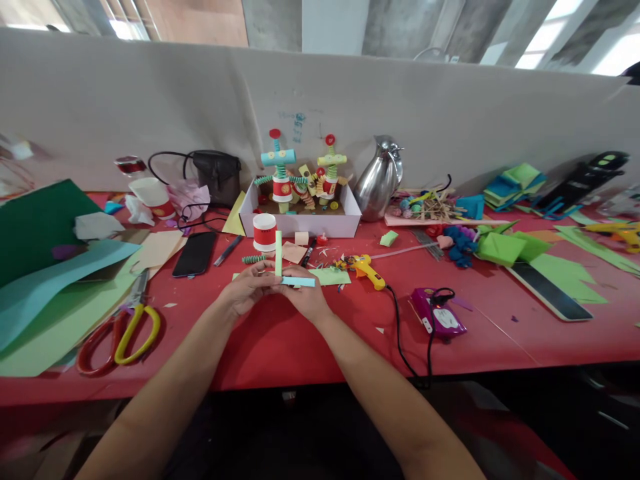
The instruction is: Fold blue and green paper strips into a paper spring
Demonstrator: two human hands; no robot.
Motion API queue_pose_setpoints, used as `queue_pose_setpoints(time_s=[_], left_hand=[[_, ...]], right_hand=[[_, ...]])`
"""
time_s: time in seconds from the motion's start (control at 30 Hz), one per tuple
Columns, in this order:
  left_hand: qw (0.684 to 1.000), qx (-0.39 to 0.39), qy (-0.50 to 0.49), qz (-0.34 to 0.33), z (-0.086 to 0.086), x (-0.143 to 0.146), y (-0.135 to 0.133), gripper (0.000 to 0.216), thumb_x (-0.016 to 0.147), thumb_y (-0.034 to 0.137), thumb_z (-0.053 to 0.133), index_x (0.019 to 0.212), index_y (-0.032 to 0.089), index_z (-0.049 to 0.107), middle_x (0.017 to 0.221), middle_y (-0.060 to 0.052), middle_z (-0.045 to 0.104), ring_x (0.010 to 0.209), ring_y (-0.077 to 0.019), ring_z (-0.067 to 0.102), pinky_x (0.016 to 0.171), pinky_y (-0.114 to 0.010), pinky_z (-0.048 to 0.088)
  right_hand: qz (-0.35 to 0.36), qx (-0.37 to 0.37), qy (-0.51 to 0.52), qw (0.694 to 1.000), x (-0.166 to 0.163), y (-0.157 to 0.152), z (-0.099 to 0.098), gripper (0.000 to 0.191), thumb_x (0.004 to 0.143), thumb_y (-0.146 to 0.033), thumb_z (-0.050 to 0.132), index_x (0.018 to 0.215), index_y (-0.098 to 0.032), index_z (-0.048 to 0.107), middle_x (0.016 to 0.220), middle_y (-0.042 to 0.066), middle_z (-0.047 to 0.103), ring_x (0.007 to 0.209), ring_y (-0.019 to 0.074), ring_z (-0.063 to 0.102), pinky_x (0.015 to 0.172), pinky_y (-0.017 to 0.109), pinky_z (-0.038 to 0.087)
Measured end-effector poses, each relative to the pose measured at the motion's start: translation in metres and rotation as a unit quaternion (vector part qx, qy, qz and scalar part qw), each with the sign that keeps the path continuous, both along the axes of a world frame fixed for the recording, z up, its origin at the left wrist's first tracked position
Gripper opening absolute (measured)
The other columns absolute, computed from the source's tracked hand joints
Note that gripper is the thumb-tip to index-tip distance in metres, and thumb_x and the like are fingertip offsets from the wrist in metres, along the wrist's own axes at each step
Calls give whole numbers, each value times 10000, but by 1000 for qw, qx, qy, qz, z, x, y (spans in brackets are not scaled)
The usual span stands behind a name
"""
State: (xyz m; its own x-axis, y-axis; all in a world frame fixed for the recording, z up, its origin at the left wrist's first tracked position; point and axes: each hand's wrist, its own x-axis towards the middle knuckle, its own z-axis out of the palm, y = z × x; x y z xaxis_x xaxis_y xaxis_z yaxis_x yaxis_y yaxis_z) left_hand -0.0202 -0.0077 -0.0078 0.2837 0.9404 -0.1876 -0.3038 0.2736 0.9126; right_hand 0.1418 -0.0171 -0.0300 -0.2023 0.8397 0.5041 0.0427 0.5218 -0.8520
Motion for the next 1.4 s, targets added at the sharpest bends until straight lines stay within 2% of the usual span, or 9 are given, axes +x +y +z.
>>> queue_pose_setpoints(time_s=[0.1,0.23,0.33,0.5,0.63,0.8,1.03,1.4], left_hand=[[999,9,-16,30,-1,0,1,460,578,150,831,946,188,559,645,4,689,567,-126,642,613,-243,516],[999,-5,-16,48,-3,1,1,406,574,153,838,881,177,572,679,-10,699,612,-139,667,684,-277,543],[998,-14,-12,53,-5,2,2,391,566,162,844,863,172,590,702,-9,697,619,-140,671,674,-274,547],[998,-8,-24,49,-8,4,1,358,568,154,844,834,168,605,665,-7,688,582,-121,650,621,-235,539],[996,-40,-33,69,-7,6,1,259,593,78,808,769,144,630,683,-17,696,669,-143,686,711,-265,572],[995,-81,-46,28,-2,4,1,191,655,20,734,821,101,685,810,-83,739,767,-184,717,795,-296,580],[993,-104,-40,43,0,5,2,135,708,11,655,806,99,683,756,-93,744,707,-190,720,778,-330,589],[990,-120,-55,48,-4,1,3,127,676,35,691,771,118,678,709,-85,733,681,-193,716,756,-331,586]], right_hand=[[8,-82,56,995,-3,-2,1,209,762,-362,700,918,-223,698,911,35,690,853,197,620,807,348,488],[-14,-178,132,975,-6,-2,-1,205,768,-367,668,888,-206,713,813,20,704,774,186,626,759,336,496],[-29,-180,126,975,-6,-1,0,201,760,-357,661,872,-200,716,804,20,710,759,183,625,741,330,497],[-71,-125,72,987,-5,-2,4,150,735,-310,667,828,-198,705,825,24,710,772,181,625,730,317,490],[-76,-172,102,977,-6,-1,1,157,712,-306,681,818,-191,703,713,1,674,661,148,579,654,294,470],[-76,-211,171,960,-6,4,-7,191,661,-313,731,803,-190,698,668,-19,644,612,122,535,623,276,438],[-23,-220,189,957,-5,6,-10,183,687,-304,720,831,-195,693,664,-22,633,605,114,530,589,255,425],[53,-267,178,945,-4,8,-5,190,692,-314,659,856,-218,643,726,-31,603,606,93,517,527,205,392]])
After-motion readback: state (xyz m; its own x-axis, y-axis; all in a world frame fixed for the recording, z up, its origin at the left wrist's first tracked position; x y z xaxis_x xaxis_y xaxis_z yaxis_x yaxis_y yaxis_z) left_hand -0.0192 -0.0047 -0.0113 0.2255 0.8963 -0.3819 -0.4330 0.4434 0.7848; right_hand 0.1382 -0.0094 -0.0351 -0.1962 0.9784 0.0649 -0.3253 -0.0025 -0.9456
